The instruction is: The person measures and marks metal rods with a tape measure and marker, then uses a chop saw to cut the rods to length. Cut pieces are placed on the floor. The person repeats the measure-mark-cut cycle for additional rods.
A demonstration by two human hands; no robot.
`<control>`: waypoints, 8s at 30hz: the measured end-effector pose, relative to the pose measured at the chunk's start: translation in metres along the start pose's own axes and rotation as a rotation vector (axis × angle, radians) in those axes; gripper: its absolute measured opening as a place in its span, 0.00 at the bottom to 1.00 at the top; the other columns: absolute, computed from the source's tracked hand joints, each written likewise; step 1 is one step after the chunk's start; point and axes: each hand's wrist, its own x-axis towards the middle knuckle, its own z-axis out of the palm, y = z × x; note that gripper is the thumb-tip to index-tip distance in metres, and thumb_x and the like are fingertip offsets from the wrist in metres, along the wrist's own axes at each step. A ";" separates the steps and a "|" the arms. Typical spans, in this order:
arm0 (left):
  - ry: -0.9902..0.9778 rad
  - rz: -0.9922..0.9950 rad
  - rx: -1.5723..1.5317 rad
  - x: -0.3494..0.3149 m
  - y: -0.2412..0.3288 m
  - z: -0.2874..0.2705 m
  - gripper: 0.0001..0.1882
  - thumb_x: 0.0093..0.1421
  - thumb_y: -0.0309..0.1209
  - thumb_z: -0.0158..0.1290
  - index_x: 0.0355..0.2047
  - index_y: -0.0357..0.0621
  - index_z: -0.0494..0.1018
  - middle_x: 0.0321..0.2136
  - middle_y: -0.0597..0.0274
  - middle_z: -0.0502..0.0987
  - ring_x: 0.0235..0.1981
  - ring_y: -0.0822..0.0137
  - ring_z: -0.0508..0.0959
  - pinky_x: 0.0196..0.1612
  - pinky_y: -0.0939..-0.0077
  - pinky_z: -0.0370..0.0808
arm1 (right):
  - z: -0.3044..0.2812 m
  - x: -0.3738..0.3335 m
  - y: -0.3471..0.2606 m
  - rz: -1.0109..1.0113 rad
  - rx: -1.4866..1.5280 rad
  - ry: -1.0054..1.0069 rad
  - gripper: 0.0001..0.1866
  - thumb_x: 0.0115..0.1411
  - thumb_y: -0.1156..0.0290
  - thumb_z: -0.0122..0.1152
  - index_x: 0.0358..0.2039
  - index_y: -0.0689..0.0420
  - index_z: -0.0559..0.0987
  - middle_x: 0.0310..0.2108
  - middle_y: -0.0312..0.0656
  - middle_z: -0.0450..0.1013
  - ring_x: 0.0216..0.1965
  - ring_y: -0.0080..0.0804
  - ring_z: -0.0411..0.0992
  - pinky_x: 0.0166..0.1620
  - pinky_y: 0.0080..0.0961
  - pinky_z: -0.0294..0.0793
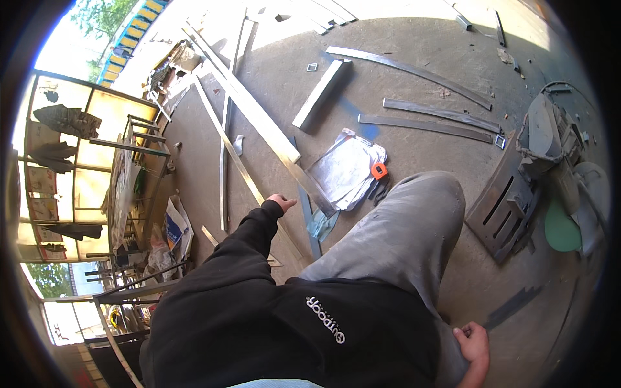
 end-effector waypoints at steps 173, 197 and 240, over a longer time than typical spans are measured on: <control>0.016 -0.426 -1.232 -0.060 -0.175 0.285 0.36 0.57 0.50 0.69 0.49 0.26 0.76 0.29 0.52 0.82 0.25 0.64 0.82 0.29 0.72 0.80 | 0.058 0.167 -0.185 -0.209 -0.442 -0.257 0.11 0.60 0.67 0.68 0.33 0.63 0.79 0.26 0.41 0.77 0.30 0.28 0.73 0.38 0.30 0.75; 0.049 -0.403 -0.145 -0.065 -0.003 0.256 0.36 0.47 0.49 0.71 0.48 0.38 0.72 0.46 0.42 0.82 0.49 0.45 0.82 0.55 0.56 0.78 | 0.047 0.140 -0.121 -0.098 -0.154 -0.174 0.13 0.59 0.66 0.71 0.36 0.63 0.80 0.26 0.44 0.79 0.28 0.32 0.77 0.35 0.32 0.77; 0.345 -0.698 -0.389 -0.381 -0.289 0.210 0.18 0.47 0.40 0.60 0.28 0.35 0.82 0.27 0.46 0.83 0.31 0.52 0.84 0.38 0.60 0.79 | 0.050 0.143 -0.111 -0.407 0.061 -0.152 0.14 0.64 0.64 0.66 0.34 0.65 0.79 0.26 0.42 0.78 0.29 0.28 0.75 0.37 0.29 0.75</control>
